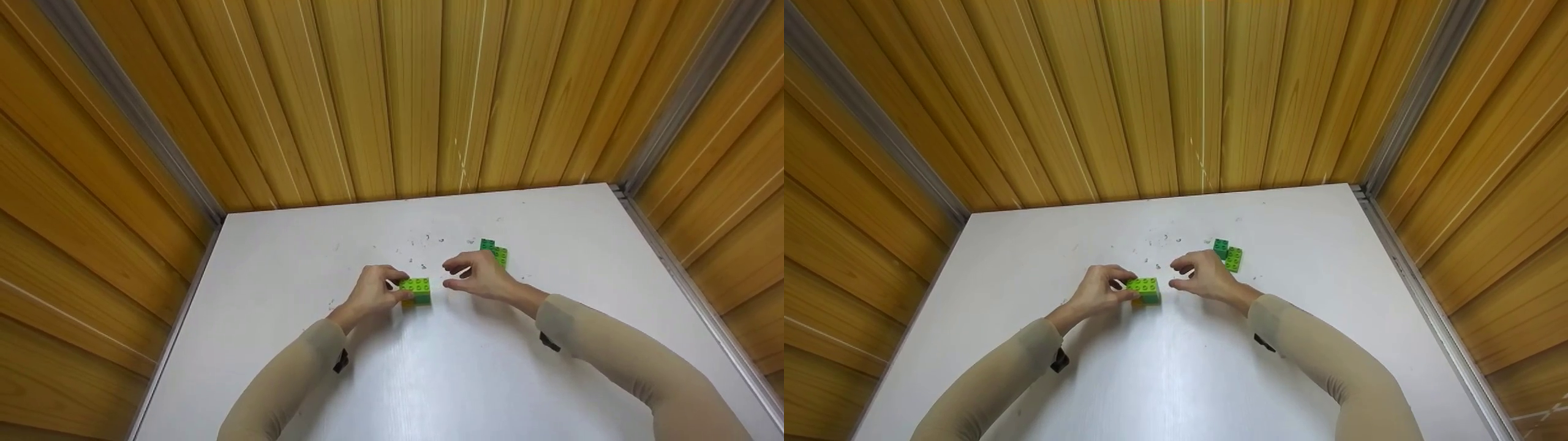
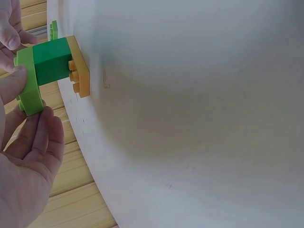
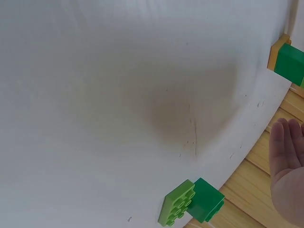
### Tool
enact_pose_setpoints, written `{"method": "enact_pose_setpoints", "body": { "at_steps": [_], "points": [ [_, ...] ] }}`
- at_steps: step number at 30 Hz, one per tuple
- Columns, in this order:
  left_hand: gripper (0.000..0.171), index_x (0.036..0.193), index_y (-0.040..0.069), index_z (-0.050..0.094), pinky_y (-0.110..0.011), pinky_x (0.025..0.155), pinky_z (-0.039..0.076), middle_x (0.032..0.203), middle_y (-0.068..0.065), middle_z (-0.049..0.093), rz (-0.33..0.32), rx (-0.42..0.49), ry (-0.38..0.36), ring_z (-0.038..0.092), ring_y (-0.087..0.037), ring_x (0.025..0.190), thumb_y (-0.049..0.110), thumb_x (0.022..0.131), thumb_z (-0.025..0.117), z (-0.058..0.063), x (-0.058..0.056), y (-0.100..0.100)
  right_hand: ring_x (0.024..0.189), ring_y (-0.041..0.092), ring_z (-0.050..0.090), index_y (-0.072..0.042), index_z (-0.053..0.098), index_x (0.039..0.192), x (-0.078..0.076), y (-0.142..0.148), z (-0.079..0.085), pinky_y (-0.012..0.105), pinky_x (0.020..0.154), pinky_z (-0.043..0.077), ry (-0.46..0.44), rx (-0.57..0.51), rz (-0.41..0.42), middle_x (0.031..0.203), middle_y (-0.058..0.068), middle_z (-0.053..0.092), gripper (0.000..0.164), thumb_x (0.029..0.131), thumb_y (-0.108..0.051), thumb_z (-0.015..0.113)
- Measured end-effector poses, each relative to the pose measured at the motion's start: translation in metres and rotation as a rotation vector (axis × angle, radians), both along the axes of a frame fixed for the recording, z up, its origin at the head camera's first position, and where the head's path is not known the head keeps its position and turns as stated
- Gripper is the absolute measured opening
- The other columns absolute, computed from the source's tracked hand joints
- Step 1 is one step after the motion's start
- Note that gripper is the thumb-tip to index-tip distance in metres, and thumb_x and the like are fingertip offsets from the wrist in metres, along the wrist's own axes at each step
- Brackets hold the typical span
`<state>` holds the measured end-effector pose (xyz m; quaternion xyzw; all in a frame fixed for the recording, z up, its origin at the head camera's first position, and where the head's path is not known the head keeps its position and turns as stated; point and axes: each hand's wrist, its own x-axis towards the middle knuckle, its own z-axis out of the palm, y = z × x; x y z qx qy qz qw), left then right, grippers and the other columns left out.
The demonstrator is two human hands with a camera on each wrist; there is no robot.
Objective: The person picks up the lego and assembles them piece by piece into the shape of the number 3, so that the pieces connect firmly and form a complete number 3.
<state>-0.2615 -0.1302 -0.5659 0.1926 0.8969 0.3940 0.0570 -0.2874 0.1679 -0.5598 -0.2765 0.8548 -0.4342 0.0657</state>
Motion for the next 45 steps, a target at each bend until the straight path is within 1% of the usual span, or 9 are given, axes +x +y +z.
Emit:
{"method": "enact_pose_setpoints", "body": {
  "at_steps": [4,7,15,19,25,28,33,37,45],
  "points": [
    [0.032,0.124,0.004,0.086,-0.04,0.09,0.069,0.117,-0.013,0.085,-0.019,-0.001,0.036,0.079,-0.028,0.109,0.018,0.095,0.089,-0.002,0.0,-0.001,0.116,0.042,0.081,0.003,0.081,0.129,0.0,0.008,0.002,0.052,0.098,0.069,-0.007,0.014,-0.058,0.127,0.027,0.081,0.04,0.096,-0.017,0.09],
    [0.032,0.124,0.003,0.086,-0.041,0.089,0.07,0.117,-0.014,0.085,-0.022,-0.005,0.051,0.08,-0.029,0.109,0.017,0.095,0.088,-0.004,0.0,-0.001,0.118,0.04,0.081,0.001,0.081,0.13,0.0,0.013,0.004,0.049,0.099,0.069,-0.018,0.024,-0.091,0.13,0.026,0.081,0.04,0.096,-0.017,0.09],
    [0.032,0.124,0.004,0.086,-0.039,0.09,0.069,0.118,-0.012,0.085,-0.005,-0.009,0.025,0.078,-0.026,0.109,0.019,0.096,0.089,-0.004,0.001,0.0,0.118,0.04,0.08,0.001,0.081,0.131,-0.003,0.028,0.001,0.044,0.098,0.07,-0.003,0.034,-0.134,0.13,0.026,0.081,0.038,0.097,-0.016,0.088],
    [0.031,0.124,0.004,0.086,-0.039,0.089,0.069,0.118,-0.012,0.085,-0.008,-0.011,0.033,0.079,-0.026,0.108,0.019,0.096,0.089,-0.005,0.001,0.0,0.12,0.042,0.08,-0.001,0.081,0.131,-0.005,0.034,0.001,0.049,0.099,0.069,-0.004,0.039,-0.166,0.13,0.025,0.081,0.039,0.096,-0.017,0.089],
    [0.033,0.125,0.004,0.086,-0.036,0.089,0.069,0.118,-0.011,0.085,-0.002,-0.027,0.031,0.078,-0.024,0.108,0.019,0.096,0.09,-0.004,0.001,0.001,0.119,0.048,0.079,0.001,0.082,0.128,-0.007,0.041,-0.001,0.056,0.098,0.068,0.048,0.029,-0.195,0.127,0.026,0.081,0.037,0.094,-0.014,0.091],
    [0.033,0.126,0.005,0.086,-0.036,0.09,0.069,0.118,-0.011,0.085,0.003,-0.032,0.029,0.078,-0.024,0.109,0.019,0.096,0.09,-0.004,0.001,0.001,0.119,0.048,0.078,-0.001,0.082,0.128,-0.008,0.044,-0.001,0.059,0.099,0.067,0.052,0.031,-0.214,0.128,0.025,0.081,0.037,0.094,-0.014,0.091],
    [0.033,0.126,0.004,0.085,-0.038,0.091,0.069,0.12,-0.011,0.085,0.004,-0.02,0.024,0.078,-0.025,0.11,0.019,0.097,0.088,-0.003,0.002,0.001,0.127,0.047,0.074,-0.003,0.082,0.129,-0.01,0.049,-0.001,0.063,0.108,0.063,0.059,0.05,-0.25,0.135,0.021,0.08,0.041,0.093,-0.018,0.092],
    [0.033,0.127,0.004,0.085,-0.038,0.091,0.069,0.12,-0.011,0.085,0.004,-0.005,0.018,0.078,-0.026,0.111,0.018,0.097,0.087,-0.002,0.003,0.001,0.132,0.048,0.071,-0.001,0.08,0.133,-0.012,0.053,-0.003,0.064,0.111,0.061,0.071,0.061,-0.266,0.141,0.022,0.077,0.046,0.092,-0.018,0.093],
    [0.034,0.127,0.004,0.084,-0.035,0.091,0.068,0.12,-0.009,0.085,0.009,-0.016,0.019,0.078,-0.024,0.111,0.018,0.097,0.088,0.0,0.003,0.002,0.144,0.048,0.063,-0.004,0.074,0.143,-0.017,0.064,-0.005,0.068,0.121,0.052,0.043,0.098,-0.323,0.153,0.022,0.069,0.056,0.094,-0.024,0.092]
  ]
}}
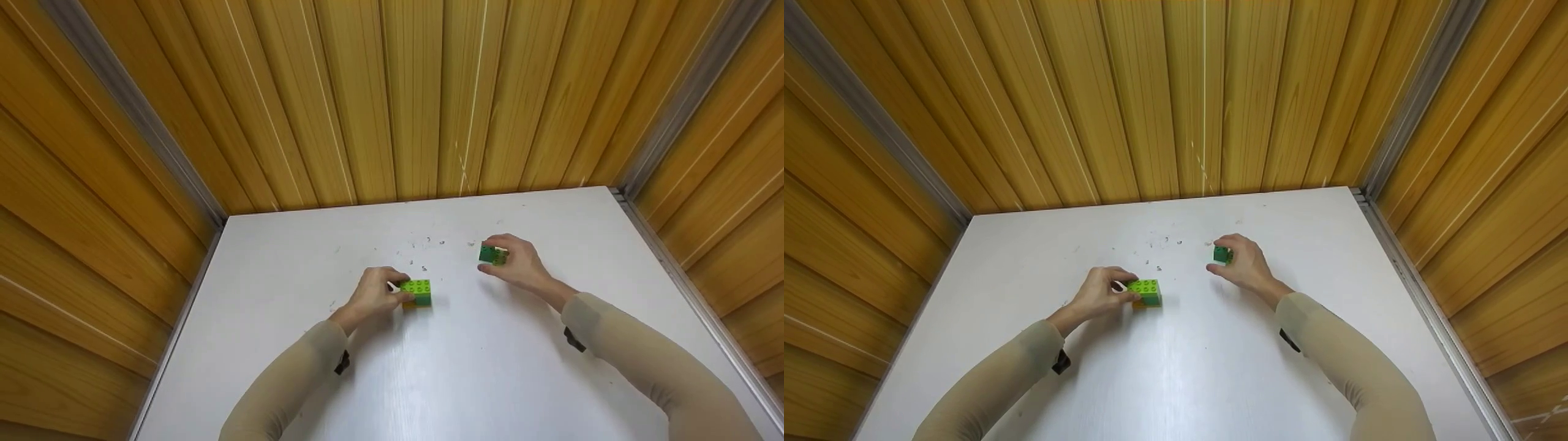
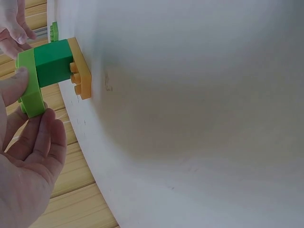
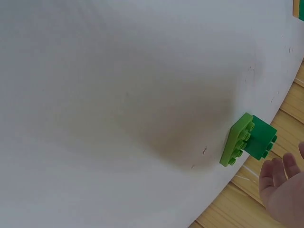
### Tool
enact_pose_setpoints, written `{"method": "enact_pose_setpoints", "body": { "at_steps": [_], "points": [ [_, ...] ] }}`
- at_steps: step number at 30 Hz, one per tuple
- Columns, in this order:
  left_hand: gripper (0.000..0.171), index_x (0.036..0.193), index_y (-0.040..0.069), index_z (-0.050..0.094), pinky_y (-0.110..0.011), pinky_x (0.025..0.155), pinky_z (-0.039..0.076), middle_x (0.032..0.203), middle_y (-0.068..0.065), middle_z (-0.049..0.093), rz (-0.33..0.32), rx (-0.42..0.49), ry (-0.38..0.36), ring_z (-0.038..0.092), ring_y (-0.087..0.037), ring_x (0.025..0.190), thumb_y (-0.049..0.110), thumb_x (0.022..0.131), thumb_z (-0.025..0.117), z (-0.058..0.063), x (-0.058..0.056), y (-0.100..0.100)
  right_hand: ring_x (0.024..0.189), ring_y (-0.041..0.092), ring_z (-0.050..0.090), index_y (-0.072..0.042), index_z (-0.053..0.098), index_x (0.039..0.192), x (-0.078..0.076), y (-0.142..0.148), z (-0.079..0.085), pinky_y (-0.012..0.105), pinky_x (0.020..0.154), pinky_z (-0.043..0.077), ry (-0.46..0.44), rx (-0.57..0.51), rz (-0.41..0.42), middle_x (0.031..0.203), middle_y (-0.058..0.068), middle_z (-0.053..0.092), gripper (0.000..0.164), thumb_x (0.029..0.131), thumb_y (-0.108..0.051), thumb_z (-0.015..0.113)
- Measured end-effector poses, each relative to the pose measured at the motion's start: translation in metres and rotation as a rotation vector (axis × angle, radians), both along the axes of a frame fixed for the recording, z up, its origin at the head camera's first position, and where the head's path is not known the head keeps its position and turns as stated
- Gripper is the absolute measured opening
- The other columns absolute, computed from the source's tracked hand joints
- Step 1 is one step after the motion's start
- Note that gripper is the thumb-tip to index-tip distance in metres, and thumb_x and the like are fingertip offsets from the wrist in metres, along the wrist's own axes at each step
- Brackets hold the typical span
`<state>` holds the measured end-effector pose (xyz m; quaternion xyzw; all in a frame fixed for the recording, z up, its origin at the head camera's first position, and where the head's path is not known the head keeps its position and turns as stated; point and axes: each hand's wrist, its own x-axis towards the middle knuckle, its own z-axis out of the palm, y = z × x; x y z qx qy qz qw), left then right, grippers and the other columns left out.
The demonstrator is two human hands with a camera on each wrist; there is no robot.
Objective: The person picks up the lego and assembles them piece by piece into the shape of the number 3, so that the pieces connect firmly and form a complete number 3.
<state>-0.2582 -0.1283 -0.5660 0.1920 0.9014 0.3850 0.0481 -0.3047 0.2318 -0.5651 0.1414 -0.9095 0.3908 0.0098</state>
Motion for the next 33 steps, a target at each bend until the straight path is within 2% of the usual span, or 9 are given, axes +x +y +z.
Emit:
{"method": "enact_pose_setpoints", "body": {
  "at_steps": [14,19,25,33],
  "points": [
    [0.034,0.129,0.006,0.084,-0.04,0.096,0.067,0.125,-0.01,0.084,0.019,0.004,-0.037,0.077,-0.024,0.114,0.017,0.098,0.088,0.001,0.0,0.001,0.154,0.051,0.055,0.0,0.061,0.157,-0.009,0.009,-0.007,0.071,0.13,0.042,-0.049,0.068,-0.035,0.159,0.026,0.064,0.072,0.097,-0.031,0.089],
    [0.032,0.127,0.005,0.085,-0.04,0.095,0.068,0.121,-0.01,0.084,0.006,-0.005,-0.01,0.077,-0.025,0.112,0.017,0.098,0.088,0.001,0.001,0.001,0.154,0.052,0.054,0.001,0.059,0.159,-0.011,0.011,-0.011,0.07,0.131,0.04,-0.056,0.092,-0.036,0.161,0.028,0.062,0.076,0.099,-0.034,0.088],
    [0.033,0.127,0.005,0.085,-0.039,0.094,0.068,0.119,-0.01,0.085,-0.002,-0.028,0.015,0.077,-0.024,0.111,0.019,0.097,0.089,-0.002,-0.001,0.001,0.152,0.051,0.055,0.001,0.058,0.159,-0.015,0.013,-0.016,0.069,0.131,0.041,-0.075,0.091,-0.038,0.16,0.027,0.062,0.075,0.099,-0.033,0.088],
    [0.032,0.126,0.005,0.085,-0.039,0.093,0.068,0.119,-0.01,0.085,-0.003,-0.012,0.007,0.077,-0.024,0.11,0.019,0.097,0.089,0.0,-0.001,0.001,0.151,0.05,0.057,0.002,0.058,0.159,-0.021,0.012,-0.018,0.067,0.129,0.044,-0.099,0.078,-0.047,0.16,0.028,0.062,0.071,0.101,-0.028,0.085]
  ]
}}
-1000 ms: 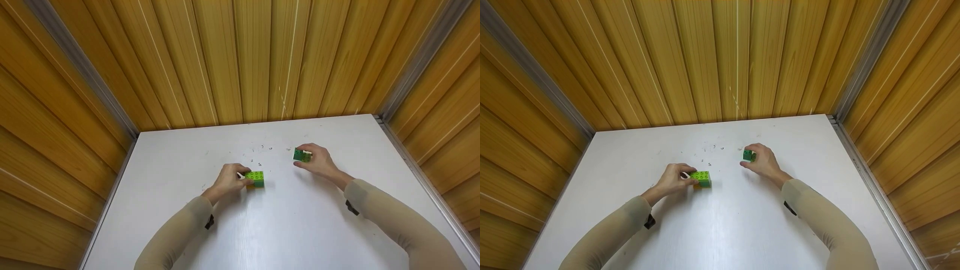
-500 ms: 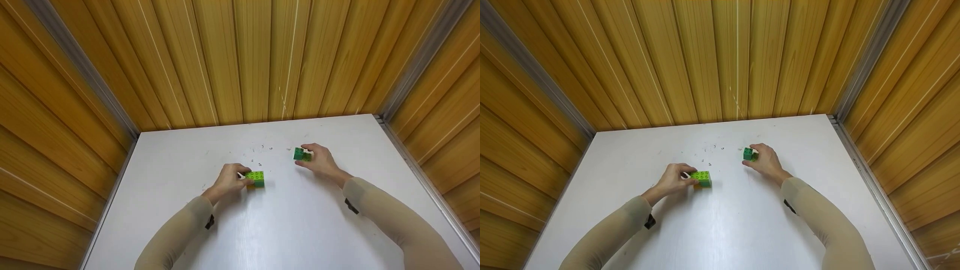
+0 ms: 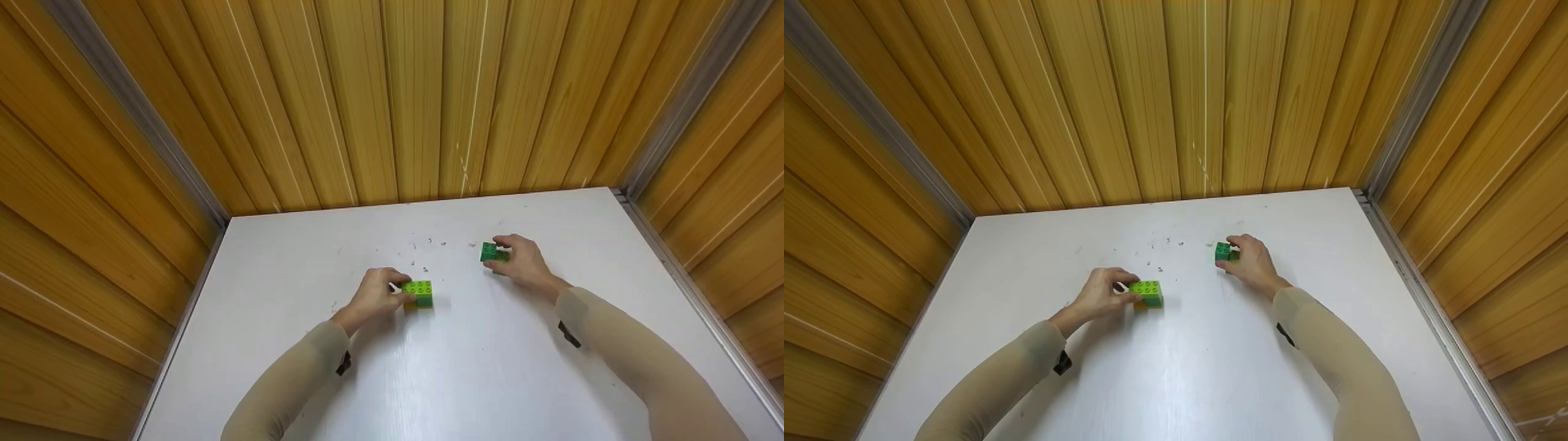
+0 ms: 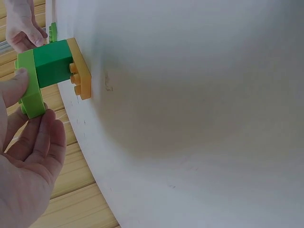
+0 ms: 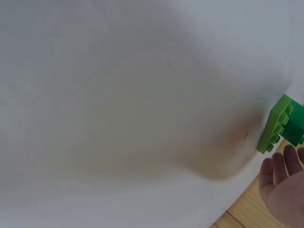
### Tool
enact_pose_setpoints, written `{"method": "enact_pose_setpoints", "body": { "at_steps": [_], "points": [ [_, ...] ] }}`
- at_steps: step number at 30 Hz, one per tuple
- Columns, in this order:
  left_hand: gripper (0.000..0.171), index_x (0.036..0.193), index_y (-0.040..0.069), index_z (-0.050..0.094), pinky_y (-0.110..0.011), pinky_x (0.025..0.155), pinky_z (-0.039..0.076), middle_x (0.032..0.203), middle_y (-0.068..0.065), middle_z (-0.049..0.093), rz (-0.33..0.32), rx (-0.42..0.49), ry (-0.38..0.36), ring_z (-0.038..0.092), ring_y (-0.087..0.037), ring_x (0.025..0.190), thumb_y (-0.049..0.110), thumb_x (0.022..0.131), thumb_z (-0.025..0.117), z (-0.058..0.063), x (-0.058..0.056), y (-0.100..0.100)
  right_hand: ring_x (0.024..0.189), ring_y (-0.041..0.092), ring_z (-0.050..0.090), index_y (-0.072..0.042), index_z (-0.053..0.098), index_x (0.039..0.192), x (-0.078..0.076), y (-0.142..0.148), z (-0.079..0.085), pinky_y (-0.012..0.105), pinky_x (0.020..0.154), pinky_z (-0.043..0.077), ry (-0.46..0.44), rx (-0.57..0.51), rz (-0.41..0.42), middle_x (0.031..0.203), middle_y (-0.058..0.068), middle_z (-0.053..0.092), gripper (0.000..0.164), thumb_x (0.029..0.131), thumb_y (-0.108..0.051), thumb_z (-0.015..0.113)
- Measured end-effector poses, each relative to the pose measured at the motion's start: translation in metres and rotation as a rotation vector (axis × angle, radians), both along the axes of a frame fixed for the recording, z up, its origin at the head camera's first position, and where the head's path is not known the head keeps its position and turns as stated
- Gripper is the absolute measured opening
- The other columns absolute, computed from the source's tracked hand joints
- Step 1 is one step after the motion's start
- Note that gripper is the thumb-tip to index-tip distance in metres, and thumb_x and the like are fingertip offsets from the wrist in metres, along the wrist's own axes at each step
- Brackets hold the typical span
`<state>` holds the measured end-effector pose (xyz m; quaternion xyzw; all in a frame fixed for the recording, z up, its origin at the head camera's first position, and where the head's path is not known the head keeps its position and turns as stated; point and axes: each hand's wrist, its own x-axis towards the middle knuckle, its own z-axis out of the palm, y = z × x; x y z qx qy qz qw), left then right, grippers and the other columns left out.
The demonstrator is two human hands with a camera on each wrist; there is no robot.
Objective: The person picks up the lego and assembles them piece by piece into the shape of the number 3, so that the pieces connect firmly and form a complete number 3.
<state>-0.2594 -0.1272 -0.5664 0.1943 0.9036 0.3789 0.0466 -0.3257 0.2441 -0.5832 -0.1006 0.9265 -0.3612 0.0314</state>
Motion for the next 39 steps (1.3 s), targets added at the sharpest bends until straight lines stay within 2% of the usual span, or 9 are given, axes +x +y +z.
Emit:
{"method": "enact_pose_setpoints", "body": {
  "at_steps": [8,12,20,30,39],
  "points": [
    [0.032,0.126,0.005,0.086,-0.039,0.093,0.068,0.119,-0.01,0.085,-0.001,0.0,0.004,0.078,-0.024,0.111,0.018,0.097,0.088,-0.0006,-0.0007,-0.0003,0.15,0.048,0.058,0.002,0.058,0.159,-0.0037,-0.0019,-0.0021,0.064,0.128,0.047,-0.024,0.0,-0.02,0.16,0.028,0.062,0.064,0.105,-0.023,0.081],
    [0.031,0.125,0.006,0.086,-0.039,0.093,0.068,0.119,-0.009,0.085,-0.003,0.004,0.001,0.077,-0.023,0.11,0.019,0.097,0.088,-0.0011,-0.0009,-0.0005,0.148,0.048,0.061,0.004,0.06,0.157,-0.0059,-0.0033,-0.0058,0.064,0.126,0.049,-0.002,0.011,-0.018,0.156,0.029,0.064,0.06,0.106,-0.021,0.079],
    [0.031,0.124,0.004,0.086,-0.038,0.089,0.068,0.117,-0.011,0.086,-0.027,0.003,0.038,0.08,-0.026,0.108,0.02,0.097,0.087,-0.0008,0.0,-0.0011,0.142,0.049,0.065,0.006,0.064,0.151,-0.0078,-0.0041,-0.008,0.063,0.122,0.052,0.04,0.019,-0.015,0.15,0.03,0.069,0.051,0.106,-0.015,0.077],
    [0.033,0.127,0.006,0.085,-0.035,0.091,0.067,0.118,-0.008,0.085,-0.003,-0.015,0.003,0.077,-0.022,0.109,0.02,0.097,0.087,0.0012,-0.0003,0.0011,0.141,0.048,0.066,0.006,0.065,0.149,-0.0094,-0.0033,-0.0049,0.064,0.122,0.052,0.016,0.03,-0.016,0.148,0.029,0.07,0.049,0.106,-0.014,0.076],
    [0.033,0.127,0.006,0.085,-0.036,0.091,0.067,0.118,-0.009,0.085,0.001,-0.023,0.004,0.078,-0.024,0.11,0.021,0.098,0.088,0.0021,0.0006,0.0007,0.14,0.048,0.066,0.005,0.067,0.148,-0.0085,-0.0052,-0.005,0.064,0.122,0.052,0.023,0.035,-0.017,0.147,0.029,0.071,0.047,0.106,-0.014,0.076]
  ]
}}
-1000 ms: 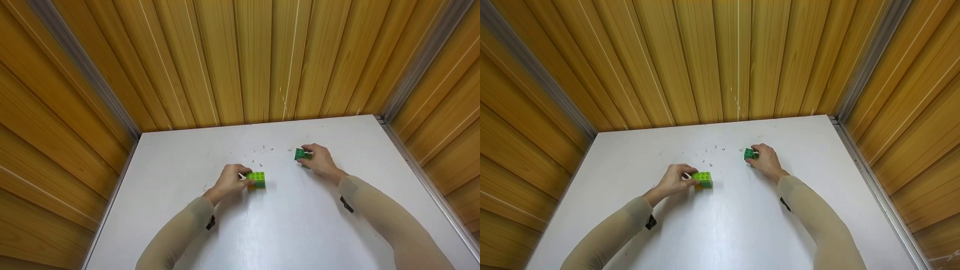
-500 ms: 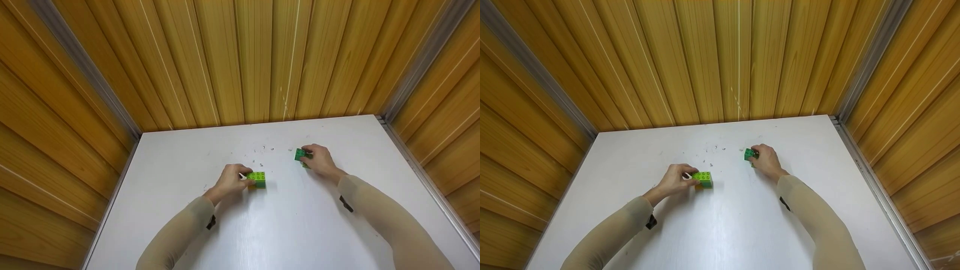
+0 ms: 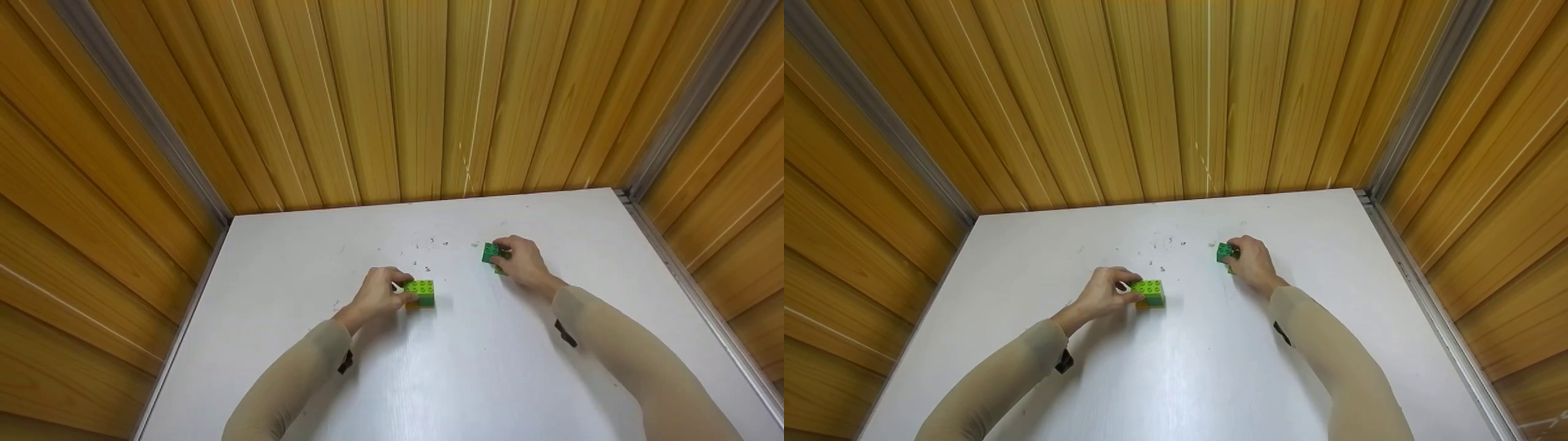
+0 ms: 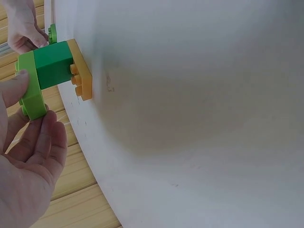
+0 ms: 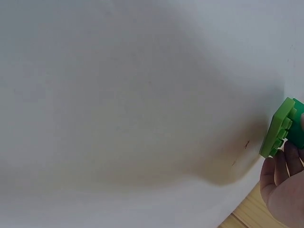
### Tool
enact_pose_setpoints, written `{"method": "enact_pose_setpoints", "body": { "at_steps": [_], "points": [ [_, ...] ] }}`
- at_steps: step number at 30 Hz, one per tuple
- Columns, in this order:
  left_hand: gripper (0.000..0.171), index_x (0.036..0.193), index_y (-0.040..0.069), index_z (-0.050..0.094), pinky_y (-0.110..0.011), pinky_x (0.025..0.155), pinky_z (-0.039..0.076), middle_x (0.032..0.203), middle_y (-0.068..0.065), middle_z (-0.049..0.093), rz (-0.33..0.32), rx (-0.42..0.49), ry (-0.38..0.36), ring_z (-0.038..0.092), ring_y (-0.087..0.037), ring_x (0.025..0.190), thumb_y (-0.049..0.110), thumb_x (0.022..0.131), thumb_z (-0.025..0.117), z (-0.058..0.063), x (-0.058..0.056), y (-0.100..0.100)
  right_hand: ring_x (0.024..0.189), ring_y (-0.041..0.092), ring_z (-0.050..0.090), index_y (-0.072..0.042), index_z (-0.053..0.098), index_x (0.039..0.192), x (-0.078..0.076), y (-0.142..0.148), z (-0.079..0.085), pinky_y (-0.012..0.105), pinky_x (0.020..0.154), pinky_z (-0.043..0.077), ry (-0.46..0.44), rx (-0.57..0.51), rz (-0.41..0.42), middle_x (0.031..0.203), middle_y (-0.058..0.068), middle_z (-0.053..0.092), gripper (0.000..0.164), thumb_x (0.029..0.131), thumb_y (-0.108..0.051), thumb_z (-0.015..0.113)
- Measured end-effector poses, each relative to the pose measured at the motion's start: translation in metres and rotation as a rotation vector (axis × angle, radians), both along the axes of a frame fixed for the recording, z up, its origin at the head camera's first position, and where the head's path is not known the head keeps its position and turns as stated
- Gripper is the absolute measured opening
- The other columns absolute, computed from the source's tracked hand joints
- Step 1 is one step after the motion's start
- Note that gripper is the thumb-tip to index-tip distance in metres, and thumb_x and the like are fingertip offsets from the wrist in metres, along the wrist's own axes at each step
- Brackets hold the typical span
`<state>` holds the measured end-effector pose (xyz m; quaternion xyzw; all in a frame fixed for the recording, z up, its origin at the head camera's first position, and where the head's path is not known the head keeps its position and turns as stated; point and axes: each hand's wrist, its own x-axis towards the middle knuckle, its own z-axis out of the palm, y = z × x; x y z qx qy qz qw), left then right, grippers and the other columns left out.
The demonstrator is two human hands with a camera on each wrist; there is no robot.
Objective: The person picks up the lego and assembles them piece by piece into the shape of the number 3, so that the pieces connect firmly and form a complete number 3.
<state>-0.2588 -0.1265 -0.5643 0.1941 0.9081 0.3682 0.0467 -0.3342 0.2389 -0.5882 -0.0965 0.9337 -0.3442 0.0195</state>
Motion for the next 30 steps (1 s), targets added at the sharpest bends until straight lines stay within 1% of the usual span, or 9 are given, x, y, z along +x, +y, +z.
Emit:
{"method": "enact_pose_setpoints", "body": {
  "at_steps": [5,10,16,20,26,30],
  "points": [
    [0.033,0.127,0.006,0.085,-0.036,0.092,0.067,0.119,-0.009,0.085,-0.009,0.003,0.006,0.078,-0.024,0.11,0.021,0.098,0.087,-0.001,0.0,-0.001,0.136,0.049,0.067,0.007,0.068,0.147,0.003,-0.001,0.0,0.065,0.119,0.054,0.029,-0.004,0.009,0.143,0.03,0.072,0.048,0.105,-0.014,0.077],
    [0.032,0.126,0.005,0.085,-0.039,0.093,0.068,0.12,-0.01,0.085,-0.021,0.014,0.01,0.078,-0.025,0.111,0.021,0.098,0.086,-0.002,-0.001,-0.002,0.133,0.048,0.069,0.007,0.068,0.146,0.005,-0.002,0.0,0.063,0.116,0.056,0.045,-0.009,0.011,0.142,0.029,0.073,0.047,0.105,-0.014,0.077],
    [0.032,0.126,0.005,0.085,-0.041,0.093,0.068,0.12,-0.01,0.085,-0.016,0.008,0.011,0.078,-0.026,0.111,0.02,0.098,0.086,-0.003,-0.001,-0.002,0.137,0.047,0.068,0.006,0.067,0.149,0.008,-0.005,0.004,0.064,0.12,0.054,0.03,-0.018,0.012,0.143,0.028,0.073,0.049,0.105,-0.014,0.076],
    [0.033,0.127,0.006,0.085,-0.04,0.094,0.067,0.12,-0.01,0.084,-0.004,0.004,-0.005,0.078,-0.025,0.112,0.021,0.098,0.086,-0.002,0.0,-0.001,0.138,0.047,0.067,0.004,0.066,0.15,0.01,-0.007,0.008,0.064,0.121,0.053,0.024,-0.011,0.02,0.144,0.027,0.072,0.05,0.105,-0.015,0.077],
    [0.034,0.128,0.006,0.085,-0.04,0.094,0.067,0.121,-0.01,0.084,-0.005,0.002,-0.015,0.077,-0.025,0.112,0.021,0.098,0.086,-0.001,0.0,-0.001,0.128,0.043,0.071,0.003,0.069,0.146,0.014,-0.013,0.01,0.061,0.113,0.058,0.04,-0.032,0.028,0.137,0.025,0.075,0.047,0.104,-0.015,0.079],
    [0.034,0.128,0.006,0.085,-0.039,0.094,0.067,0.122,-0.009,0.084,-0.007,-0.001,-0.013,0.077,-0.024,0.113,0.022,0.098,0.086,-0.001,0.0,-0.001,0.127,0.043,0.072,0.003,0.069,0.146,0.016,-0.016,0.012,0.061,0.112,0.059,0.035,-0.055,0.036,0.137,0.025,0.075,0.047,0.103,-0.014,0.079]
  ]
}}
